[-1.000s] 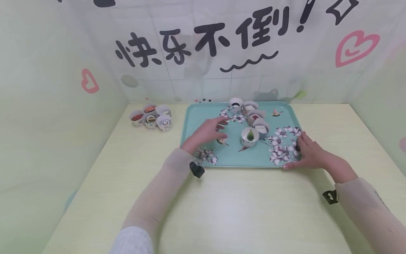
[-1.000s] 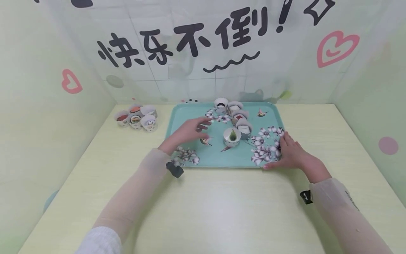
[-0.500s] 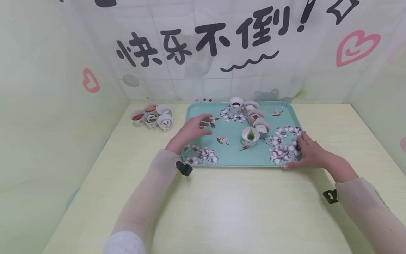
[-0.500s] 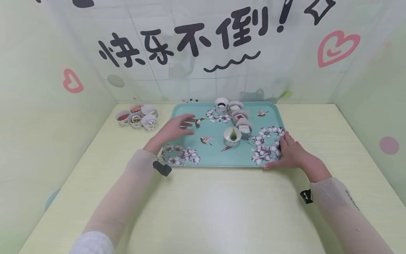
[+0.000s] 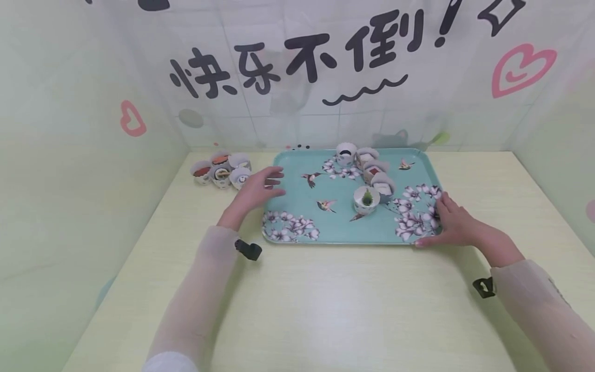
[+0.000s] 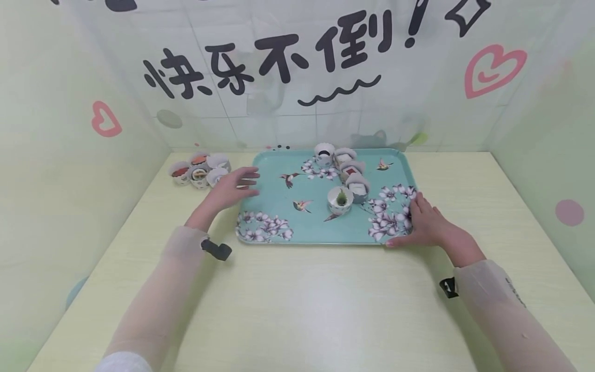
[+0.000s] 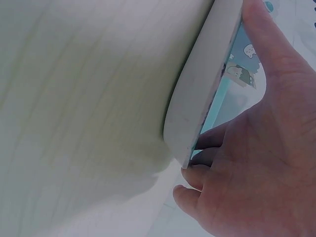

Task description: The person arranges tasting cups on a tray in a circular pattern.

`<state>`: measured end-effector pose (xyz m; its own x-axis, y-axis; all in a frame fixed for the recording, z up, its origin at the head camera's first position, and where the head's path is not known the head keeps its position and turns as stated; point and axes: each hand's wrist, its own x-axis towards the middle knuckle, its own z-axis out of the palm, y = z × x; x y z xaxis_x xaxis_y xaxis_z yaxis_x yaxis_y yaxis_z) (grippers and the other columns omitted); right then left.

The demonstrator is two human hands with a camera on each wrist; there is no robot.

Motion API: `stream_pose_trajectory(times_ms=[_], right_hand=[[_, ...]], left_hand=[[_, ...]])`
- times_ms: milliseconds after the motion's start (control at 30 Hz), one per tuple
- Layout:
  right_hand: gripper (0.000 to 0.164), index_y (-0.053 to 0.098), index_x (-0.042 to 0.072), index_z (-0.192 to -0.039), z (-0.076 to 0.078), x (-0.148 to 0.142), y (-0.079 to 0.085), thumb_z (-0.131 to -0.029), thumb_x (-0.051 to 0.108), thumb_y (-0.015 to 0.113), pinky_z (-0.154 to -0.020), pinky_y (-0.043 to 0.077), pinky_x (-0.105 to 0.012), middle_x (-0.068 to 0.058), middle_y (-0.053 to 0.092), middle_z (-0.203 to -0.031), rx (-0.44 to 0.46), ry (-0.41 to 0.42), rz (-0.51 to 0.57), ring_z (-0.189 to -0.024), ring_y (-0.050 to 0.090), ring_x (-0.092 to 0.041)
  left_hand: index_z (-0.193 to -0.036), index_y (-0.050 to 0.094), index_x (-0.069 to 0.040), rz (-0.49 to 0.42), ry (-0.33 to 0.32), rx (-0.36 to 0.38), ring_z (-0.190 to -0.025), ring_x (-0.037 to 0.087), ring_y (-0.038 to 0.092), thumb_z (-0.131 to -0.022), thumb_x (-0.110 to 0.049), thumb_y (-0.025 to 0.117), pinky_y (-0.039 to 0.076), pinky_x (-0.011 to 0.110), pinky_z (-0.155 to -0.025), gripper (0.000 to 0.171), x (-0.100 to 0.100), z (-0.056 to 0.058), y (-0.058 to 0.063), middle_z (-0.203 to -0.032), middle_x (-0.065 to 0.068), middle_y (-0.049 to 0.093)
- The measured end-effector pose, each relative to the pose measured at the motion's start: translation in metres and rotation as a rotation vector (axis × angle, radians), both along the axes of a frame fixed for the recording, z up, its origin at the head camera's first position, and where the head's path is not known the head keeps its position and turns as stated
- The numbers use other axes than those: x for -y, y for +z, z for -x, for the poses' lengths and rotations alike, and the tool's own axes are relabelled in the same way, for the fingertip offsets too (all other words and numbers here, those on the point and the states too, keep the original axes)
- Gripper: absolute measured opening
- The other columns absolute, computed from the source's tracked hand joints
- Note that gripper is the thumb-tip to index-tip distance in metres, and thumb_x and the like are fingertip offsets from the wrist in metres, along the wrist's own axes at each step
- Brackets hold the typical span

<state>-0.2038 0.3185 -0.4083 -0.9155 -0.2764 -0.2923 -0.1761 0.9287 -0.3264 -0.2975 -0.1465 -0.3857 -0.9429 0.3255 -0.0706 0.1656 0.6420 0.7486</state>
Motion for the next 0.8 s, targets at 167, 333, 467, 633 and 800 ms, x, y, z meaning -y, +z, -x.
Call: stream_pose_trajectory(times_ms=[167, 333, 467, 633, 800], right_hand=[[0.136, 0.002, -0.027, -0.145, 0.0, 0.0, 0.001, -0.073, 0.057, 0.081, -0.112, 0.014, -0.078, -0.052, -0.004, -0.149, -0.005, 0.004, -0.007, -0.135, 0.01, -0.071], [0.134, 0.006, -0.028, -0.144, 0.0, 0.0, 0.003, -0.073, 0.056, 0.081, -0.112, 0.015, -0.077, -0.053, -0.002, -0.149, -0.009, 0.004, -0.014, -0.135, 0.01, -0.071], [0.134, 0.005, -0.028, -0.144, -0.001, 0.001, 0.003, -0.073, 0.057, 0.081, -0.112, 0.014, -0.077, -0.053, -0.003, -0.149, -0.001, 0.002, -0.006, -0.135, 0.01, -0.071], [0.135, 0.005, -0.028, -0.144, -0.001, 0.002, 0.004, -0.073, 0.057, 0.082, -0.112, 0.014, -0.077, -0.053, -0.003, -0.149, 0.001, 0.0, -0.001, -0.135, 0.01, -0.072], [0.135, 0.004, -0.028, -0.144, -0.001, 0.003, 0.005, -0.073, 0.057, 0.081, -0.112, 0.014, -0.077, -0.053, -0.002, -0.149, 0.0, 0.001, -0.008, -0.135, 0.01, -0.071]], left_hand=[[-0.151, 0.039, -0.004, -0.009, 0.042, -0.018, -0.136, 0.036, 0.051, -0.096, -0.015, 0.066, 0.046, 0.047, -0.111, 0.062, 0.023, -0.001, 0.0, -0.149, 0.018, 0.05], [-0.148, 0.042, -0.002, -0.043, 0.092, -0.064, -0.133, 0.037, 0.054, -0.097, -0.015, 0.065, 0.048, 0.048, -0.109, 0.058, 0.046, -0.001, 0.006, -0.147, 0.019, 0.053], [-0.145, 0.046, -0.002, -0.072, 0.161, -0.121, -0.132, 0.037, 0.055, -0.098, -0.019, 0.064, 0.048, 0.049, -0.109, 0.054, 0.066, -0.001, 0.012, -0.144, 0.02, 0.055], [-0.143, 0.05, -0.004, -0.054, 0.268, -0.221, -0.129, 0.039, 0.057, -0.1, -0.024, 0.061, 0.047, 0.051, -0.108, 0.049, 0.09, -0.003, 0.016, -0.14, 0.021, 0.058], [-0.143, 0.05, -0.008, -0.035, 0.402, -0.226, -0.133, 0.036, 0.053, -0.1, -0.034, 0.06, 0.044, 0.051, -0.111, 0.051, 0.111, -0.008, 0.019, -0.144, 0.018, 0.056]])
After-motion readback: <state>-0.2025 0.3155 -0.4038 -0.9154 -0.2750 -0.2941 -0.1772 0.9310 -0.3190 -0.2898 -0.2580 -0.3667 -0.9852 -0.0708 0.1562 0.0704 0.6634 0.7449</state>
